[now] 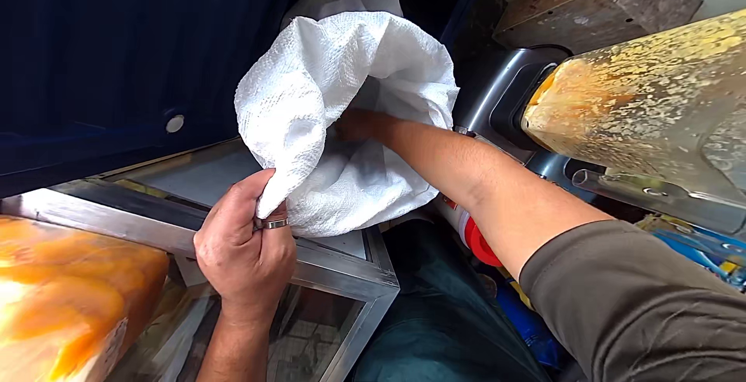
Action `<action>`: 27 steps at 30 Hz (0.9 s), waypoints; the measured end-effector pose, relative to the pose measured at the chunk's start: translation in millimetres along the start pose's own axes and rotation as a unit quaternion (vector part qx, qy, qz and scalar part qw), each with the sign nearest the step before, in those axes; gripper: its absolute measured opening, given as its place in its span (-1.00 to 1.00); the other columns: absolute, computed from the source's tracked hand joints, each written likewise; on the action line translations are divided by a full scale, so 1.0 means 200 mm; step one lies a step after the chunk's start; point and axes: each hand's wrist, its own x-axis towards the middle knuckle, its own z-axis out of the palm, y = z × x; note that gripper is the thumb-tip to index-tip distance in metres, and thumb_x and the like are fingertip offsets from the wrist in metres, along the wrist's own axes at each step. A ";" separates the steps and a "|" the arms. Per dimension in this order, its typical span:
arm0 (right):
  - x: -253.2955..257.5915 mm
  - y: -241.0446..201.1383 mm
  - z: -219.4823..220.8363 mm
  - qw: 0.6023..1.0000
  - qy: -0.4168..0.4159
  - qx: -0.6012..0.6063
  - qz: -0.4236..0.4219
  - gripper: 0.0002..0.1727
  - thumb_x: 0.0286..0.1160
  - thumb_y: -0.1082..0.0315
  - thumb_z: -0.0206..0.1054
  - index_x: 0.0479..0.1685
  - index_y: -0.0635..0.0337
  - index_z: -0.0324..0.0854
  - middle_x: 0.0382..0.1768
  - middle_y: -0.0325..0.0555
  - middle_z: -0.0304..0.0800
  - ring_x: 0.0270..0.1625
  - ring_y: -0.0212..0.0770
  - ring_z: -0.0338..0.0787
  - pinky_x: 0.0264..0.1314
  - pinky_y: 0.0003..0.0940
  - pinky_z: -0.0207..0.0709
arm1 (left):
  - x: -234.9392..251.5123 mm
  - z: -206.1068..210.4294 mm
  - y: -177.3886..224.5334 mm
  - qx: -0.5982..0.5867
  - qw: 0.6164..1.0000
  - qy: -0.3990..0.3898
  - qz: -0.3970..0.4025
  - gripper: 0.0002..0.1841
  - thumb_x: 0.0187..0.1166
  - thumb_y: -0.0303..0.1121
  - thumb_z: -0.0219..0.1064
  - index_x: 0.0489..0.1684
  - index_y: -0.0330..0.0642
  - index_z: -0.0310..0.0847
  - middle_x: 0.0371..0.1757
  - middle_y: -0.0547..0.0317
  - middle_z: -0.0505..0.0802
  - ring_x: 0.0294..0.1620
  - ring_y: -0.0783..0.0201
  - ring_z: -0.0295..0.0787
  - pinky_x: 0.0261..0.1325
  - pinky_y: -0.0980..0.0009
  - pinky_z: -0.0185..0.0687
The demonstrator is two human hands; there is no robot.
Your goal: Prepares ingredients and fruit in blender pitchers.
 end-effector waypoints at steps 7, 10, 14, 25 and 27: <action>-0.06 -0.03 -0.08 0.991 0.024 0.130 -0.012 -0.62 0.75 0.13 0.23 0.11 0.29 0.74 0.07 0.22 0.80 0.25 0.17 0.75 0.36 0.25 0.51 | 0.00 0.00 0.00 -0.005 1.000 -0.002 -0.002 -0.75 0.69 -0.41 0.13 -0.01 -0.34 0.73 -0.24 0.21 0.84 -0.24 0.64 0.69 -0.14 0.67 0.59; 0.08 -0.02 -0.07 0.996 0.080 0.032 0.019 -0.60 0.66 0.10 0.29 0.20 0.25 0.72 0.28 0.32 0.68 0.41 0.29 0.64 0.40 0.34 0.49 | 0.00 0.00 -0.01 -0.009 1.000 -0.001 0.002 -0.76 0.69 -0.41 0.15 -0.03 -0.35 0.73 -0.27 0.23 0.83 -0.24 0.66 0.68 -0.13 0.69 0.59; 0.10 -0.15 0.06 0.993 0.072 0.089 0.038 -0.58 0.67 0.16 0.28 0.27 0.32 0.67 0.41 0.42 0.58 0.48 0.36 0.58 0.47 0.38 0.42 | 0.01 0.00 -0.02 -0.001 1.000 -0.004 0.006 -0.77 0.69 -0.42 0.15 -0.04 -0.34 0.72 -0.26 0.24 0.82 -0.23 0.66 0.68 -0.11 0.69 0.59; -0.92 -0.37 -0.17 0.764 0.205 0.611 0.027 -0.61 0.72 0.07 0.10 0.16 0.20 0.57 0.09 0.02 0.71 0.13 -0.11 0.76 0.19 0.00 0.69 | 0.08 0.02 0.03 -0.003 0.998 -0.039 -0.058 -0.73 0.76 -0.24 0.15 0.09 -0.11 0.76 0.29 0.04 0.71 0.41 0.15 0.57 0.46 0.07 0.52; -1.02 -0.44 -0.17 0.748 0.244 0.617 0.008 -0.66 0.75 0.08 0.08 0.09 0.17 0.56 0.05 -0.04 0.72 0.10 -0.17 0.75 0.20 -0.05 0.67 | 0.10 0.08 0.07 -0.070 0.988 -0.051 -0.125 -0.70 0.82 -0.25 0.08 0.20 -0.20 0.66 0.34 0.06 0.71 0.42 0.24 0.61 0.46 0.11 0.56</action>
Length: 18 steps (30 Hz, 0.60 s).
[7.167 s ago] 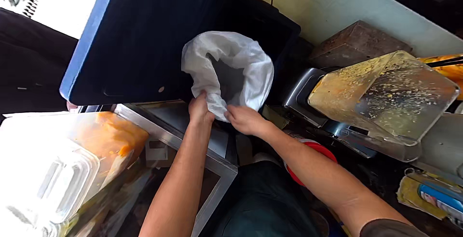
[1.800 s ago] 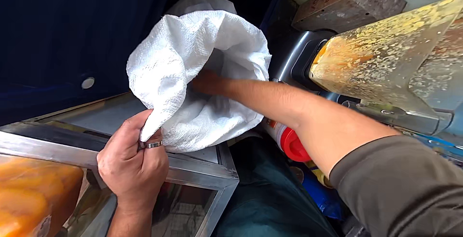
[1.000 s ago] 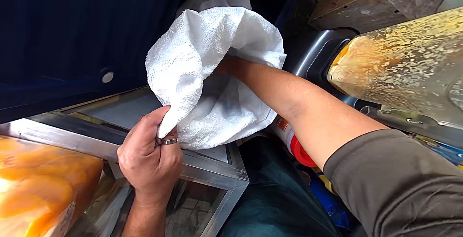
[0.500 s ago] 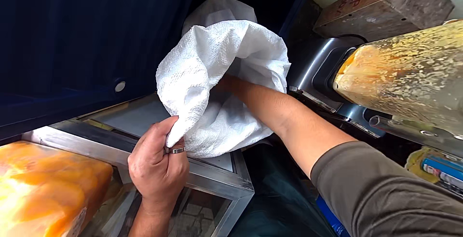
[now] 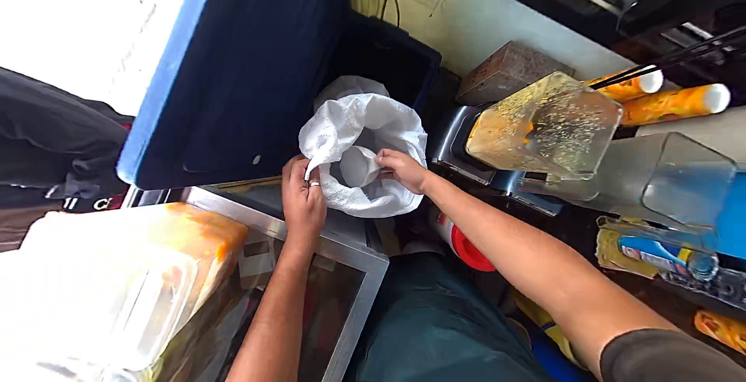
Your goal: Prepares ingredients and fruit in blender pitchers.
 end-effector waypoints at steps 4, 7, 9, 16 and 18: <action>-0.09 -0.05 0.13 0.999 0.037 0.002 -0.035 -0.68 0.81 0.16 0.09 0.08 0.25 0.57 0.00 0.01 0.70 0.07 -0.16 0.72 0.24 -0.06 0.63 | -0.01 0.24 0.07 -0.214 0.958 -0.102 -0.160 -0.65 0.89 -0.17 -0.04 0.38 -0.13 0.49 0.08 0.04 0.82 0.07 0.21 0.79 0.16 0.09 0.74; -0.17 -0.03 0.09 0.996 0.035 0.074 -0.041 -0.66 0.83 0.18 0.02 0.14 0.27 0.56 0.03 0.00 0.74 0.08 -0.17 0.77 0.24 -0.11 0.67 | 0.02 0.24 0.06 -0.185 0.955 -0.082 -0.216 -0.56 0.89 -0.06 -0.03 0.51 -0.12 0.46 0.23 -0.05 0.79 0.22 0.14 0.76 0.30 0.01 0.68; -0.25 -0.01 0.04 0.990 0.043 0.126 -0.045 -0.63 0.83 0.17 -0.05 0.15 0.26 0.54 0.07 0.03 0.76 0.10 -0.12 0.79 0.26 -0.06 0.68 | 0.03 0.21 0.06 -0.166 0.962 -0.060 -0.209 -0.55 0.89 -0.04 -0.04 0.49 -0.12 0.47 0.23 -0.05 0.79 0.22 0.14 0.75 0.29 0.01 0.67; -0.31 0.01 0.09 0.988 0.084 0.108 -0.070 -0.68 0.79 0.21 0.02 0.04 0.27 0.58 0.08 0.02 0.74 0.11 -0.14 0.76 0.24 -0.08 0.67 | 0.01 0.30 0.09 -0.202 0.955 -0.083 -0.201 -0.58 0.89 -0.04 -0.04 0.45 -0.10 0.48 0.17 -0.02 0.81 0.16 0.16 0.79 0.23 0.05 0.72; -0.39 0.00 0.04 0.980 0.091 0.163 -0.072 -0.63 0.79 0.14 -0.04 0.06 0.24 0.56 0.06 0.02 0.75 0.09 -0.10 0.78 0.22 -0.04 0.69 | 0.02 0.23 0.10 -0.177 0.965 -0.074 -0.181 -0.58 0.89 -0.04 -0.02 0.42 -0.10 0.50 0.16 0.01 0.80 0.15 0.19 0.77 0.24 0.05 0.71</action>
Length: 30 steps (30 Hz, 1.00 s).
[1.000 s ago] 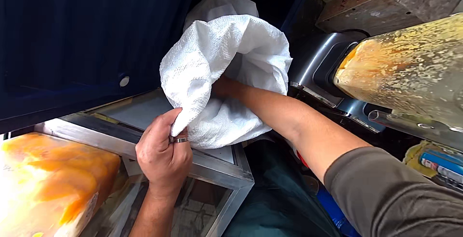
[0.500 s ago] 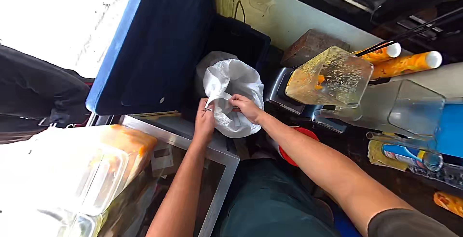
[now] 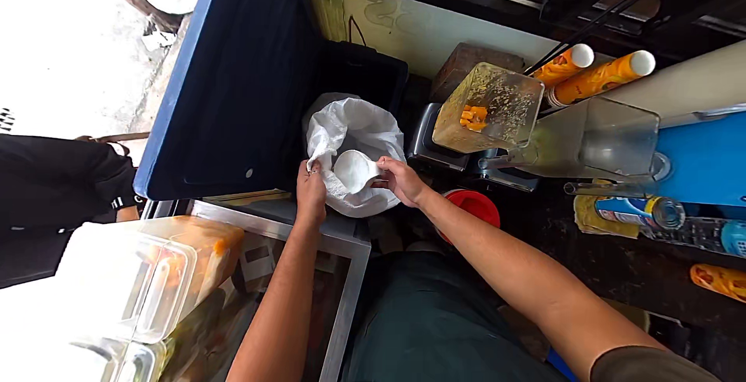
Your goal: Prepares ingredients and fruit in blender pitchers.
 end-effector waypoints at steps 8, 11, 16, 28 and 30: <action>-0.60 -0.49 -0.19 0.988 0.059 0.096 -0.107 -0.46 0.79 0.02 -0.11 0.38 0.26 0.48 0.23 0.17 0.72 0.21 0.05 0.78 0.36 0.11 0.63 | -0.11 -0.37 0.07 0.335 0.921 0.040 0.194 -0.64 0.80 -0.23 0.07 0.14 -0.35 0.66 -0.05 -0.24 0.80 0.05 -0.05 0.75 0.18 -0.10 0.60; -0.82 -0.75 -0.26 0.966 0.160 0.002 -0.204 -0.51 0.82 -0.02 -0.14 0.26 0.15 0.51 0.15 0.05 0.75 0.14 -0.02 0.80 0.29 0.08 0.68 | -0.13 -0.37 0.00 0.317 0.914 0.045 0.248 -0.70 0.74 -0.33 0.09 0.04 -0.37 0.68 -0.24 -0.13 0.79 -0.20 0.14 0.72 -0.06 0.08 0.60; -0.69 -0.96 -0.40 0.806 0.339 -0.439 -0.207 -0.70 0.61 0.09 0.34 -0.14 0.17 0.75 0.41 -0.04 0.66 0.45 -0.20 0.66 0.41 -0.16 0.63 | -0.13 -0.35 -0.03 0.303 0.911 0.044 0.275 -0.70 0.71 -0.34 0.10 0.03 -0.35 0.71 -0.26 -0.09 0.80 -0.23 0.17 0.72 -0.09 0.14 0.59; -0.72 -1.11 0.07 0.628 0.243 -0.718 -0.177 -0.69 0.57 -0.02 0.34 -0.25 0.01 0.74 0.68 0.06 0.33 0.68 0.01 0.40 0.53 0.06 0.46 | -0.12 -0.36 -0.09 0.264 0.902 0.069 0.335 -0.70 0.62 -0.40 0.15 -0.07 -0.43 0.77 -0.25 -0.19 0.86 -0.22 0.14 0.79 -0.04 0.18 0.63; -0.60 -1.00 0.26 0.697 0.131 -0.675 -0.204 -0.73 0.51 -0.02 0.36 -0.32 -0.04 0.71 0.60 -0.05 0.44 0.62 -0.14 0.49 0.45 -0.08 0.59 | -0.12 -0.38 -0.10 0.248 0.907 0.077 0.331 -0.73 0.63 -0.42 0.17 -0.05 -0.42 0.77 -0.19 -0.16 0.87 -0.14 0.18 0.82 0.03 0.20 0.68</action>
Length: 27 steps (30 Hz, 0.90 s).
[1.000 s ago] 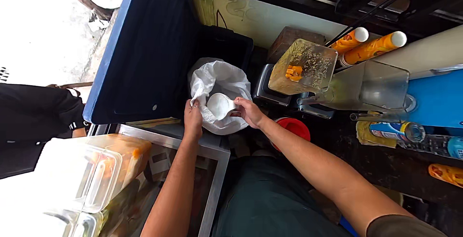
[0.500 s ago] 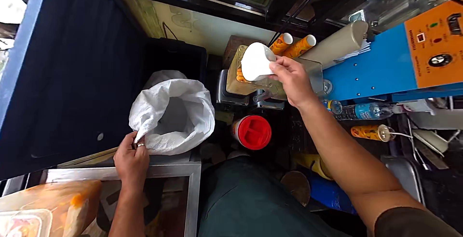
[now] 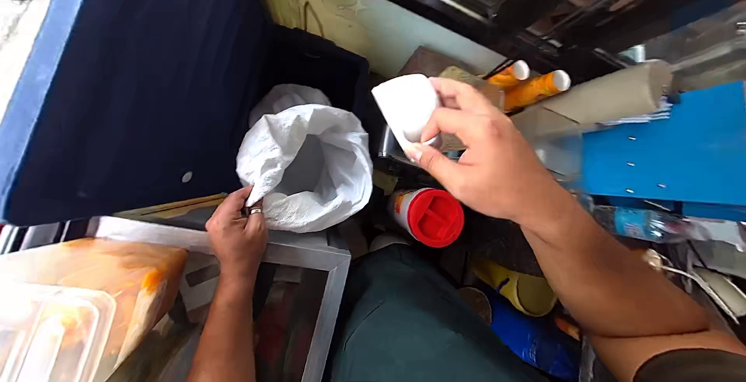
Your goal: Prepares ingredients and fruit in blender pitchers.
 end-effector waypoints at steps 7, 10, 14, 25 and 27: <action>0.76 0.28 1.91 0.935 -0.332 0.112 -0.053 -0.60 0.60 0.04 0.33 0.03 0.23 0.79 0.03 0.18 0.84 0.19 0.18 0.79 0.27 0.34 0.60 | -0.01 0.00 -0.06 -0.016 1.000 0.010 -0.002 -0.76 0.61 -0.40 0.20 -0.11 -0.35 0.77 -0.23 0.14 0.86 -0.18 0.52 0.75 -0.01 0.54 0.66; 0.85 0.28 2.23 0.945 -0.303 0.097 -0.082 -0.43 0.53 0.10 0.43 0.43 0.29 0.61 0.39 0.25 0.68 0.52 0.19 0.60 0.59 0.22 0.38 | -0.01 -0.01 -0.06 -0.017 1.000 0.013 0.002 -0.77 0.64 -0.38 0.21 -0.13 -0.35 0.76 -0.24 0.18 0.86 -0.18 0.56 0.74 -0.02 0.58 0.66; 0.80 0.36 2.43 0.926 -0.328 0.163 -0.092 -0.50 0.51 0.22 0.45 0.32 0.39 0.64 0.31 0.31 0.71 0.45 0.19 0.65 0.57 0.18 0.42 | -0.01 -0.01 -0.04 -0.030 0.999 0.016 -0.004 -0.80 0.65 -0.41 0.22 -0.09 -0.34 0.74 -0.20 0.21 0.85 -0.16 0.57 0.74 -0.04 0.59 0.66; 0.79 0.39 2.14 0.892 -0.360 0.267 0.059 -0.52 0.70 0.05 0.27 0.07 0.40 0.73 0.04 0.27 0.80 0.19 0.17 0.77 0.34 0.26 0.54 | -0.01 -0.01 -0.03 -0.024 1.000 0.016 -0.008 -0.80 0.63 -0.43 0.23 -0.07 -0.32 0.78 -0.19 0.19 0.87 -0.15 0.51 0.78 -0.02 0.53 0.70; 0.80 0.38 2.40 0.914 -0.337 0.218 0.066 -0.52 0.63 0.03 0.30 0.02 0.37 0.75 0.05 0.29 0.79 0.22 0.22 0.75 0.32 0.30 0.56 | -0.01 0.00 -0.04 -0.024 1.000 0.011 -0.001 -0.81 0.65 -0.42 0.23 -0.09 -0.31 0.77 -0.20 0.22 0.86 -0.15 0.53 0.76 -0.03 0.55 0.69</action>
